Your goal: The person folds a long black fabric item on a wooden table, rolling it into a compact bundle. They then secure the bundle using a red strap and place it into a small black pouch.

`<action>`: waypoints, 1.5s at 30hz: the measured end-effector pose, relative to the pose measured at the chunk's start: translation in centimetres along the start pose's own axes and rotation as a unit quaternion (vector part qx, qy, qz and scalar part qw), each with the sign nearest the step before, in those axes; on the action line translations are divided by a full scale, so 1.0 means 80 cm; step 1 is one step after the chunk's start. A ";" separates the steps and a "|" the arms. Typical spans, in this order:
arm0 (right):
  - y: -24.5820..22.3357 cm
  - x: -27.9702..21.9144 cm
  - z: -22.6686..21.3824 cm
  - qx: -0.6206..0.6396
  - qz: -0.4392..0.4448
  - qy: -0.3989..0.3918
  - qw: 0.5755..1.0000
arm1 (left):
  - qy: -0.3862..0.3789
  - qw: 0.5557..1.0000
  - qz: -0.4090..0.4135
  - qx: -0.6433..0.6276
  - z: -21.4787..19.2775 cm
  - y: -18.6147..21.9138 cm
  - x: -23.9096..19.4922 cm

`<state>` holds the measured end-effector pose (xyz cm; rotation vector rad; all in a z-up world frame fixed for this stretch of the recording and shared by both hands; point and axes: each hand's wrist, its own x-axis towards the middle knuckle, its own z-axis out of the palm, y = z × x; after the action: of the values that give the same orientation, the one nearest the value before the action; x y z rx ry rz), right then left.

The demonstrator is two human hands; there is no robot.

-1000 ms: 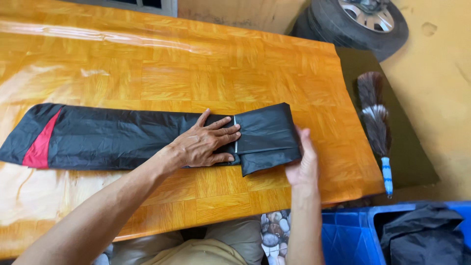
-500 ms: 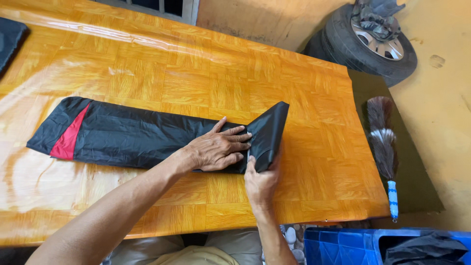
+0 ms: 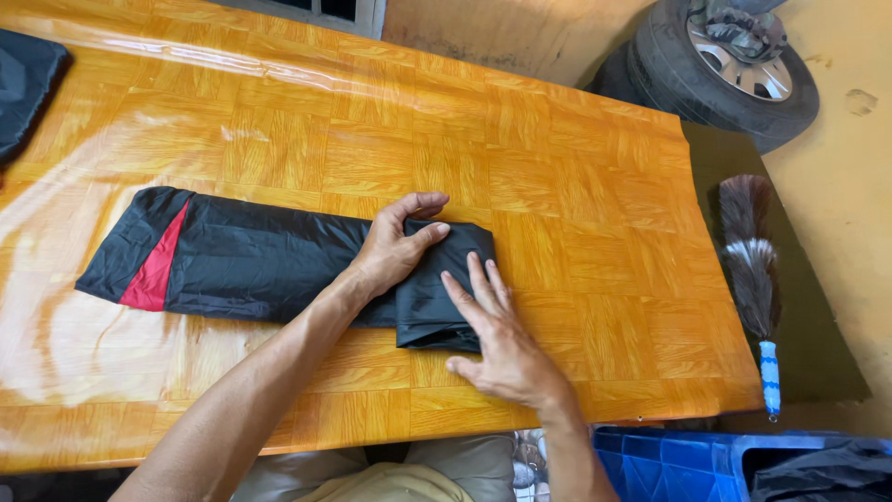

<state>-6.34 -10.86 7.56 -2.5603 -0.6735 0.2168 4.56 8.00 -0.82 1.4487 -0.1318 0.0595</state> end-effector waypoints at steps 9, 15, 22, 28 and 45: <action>0.011 0.093 0.033 -0.020 0.069 0.064 0.995 | 0.020 0.999 -0.025 -0.040 0.002 0.019 -0.005; 0.003 0.098 0.047 -0.107 0.094 0.033 0.989 | 0.103 0.965 -0.039 -0.240 -0.002 -0.001 -0.004; 0.007 0.099 0.053 -0.177 0.087 0.060 0.978 | 0.188 0.915 0.292 0.206 -0.004 0.016 -0.020; 0.025 0.101 0.072 -0.177 0.069 0.086 0.978 | 0.077 0.742 0.239 0.621 -0.018 -0.004 -0.057; 0.017 0.089 0.066 -0.181 0.147 0.126 0.964 | 0.024 0.854 0.143 0.500 -0.030 0.038 -0.077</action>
<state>-1.02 -6.15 2.06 -2.9629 -0.2522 -0.1506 -1.82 11.01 1.13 2.4627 -0.3040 0.4666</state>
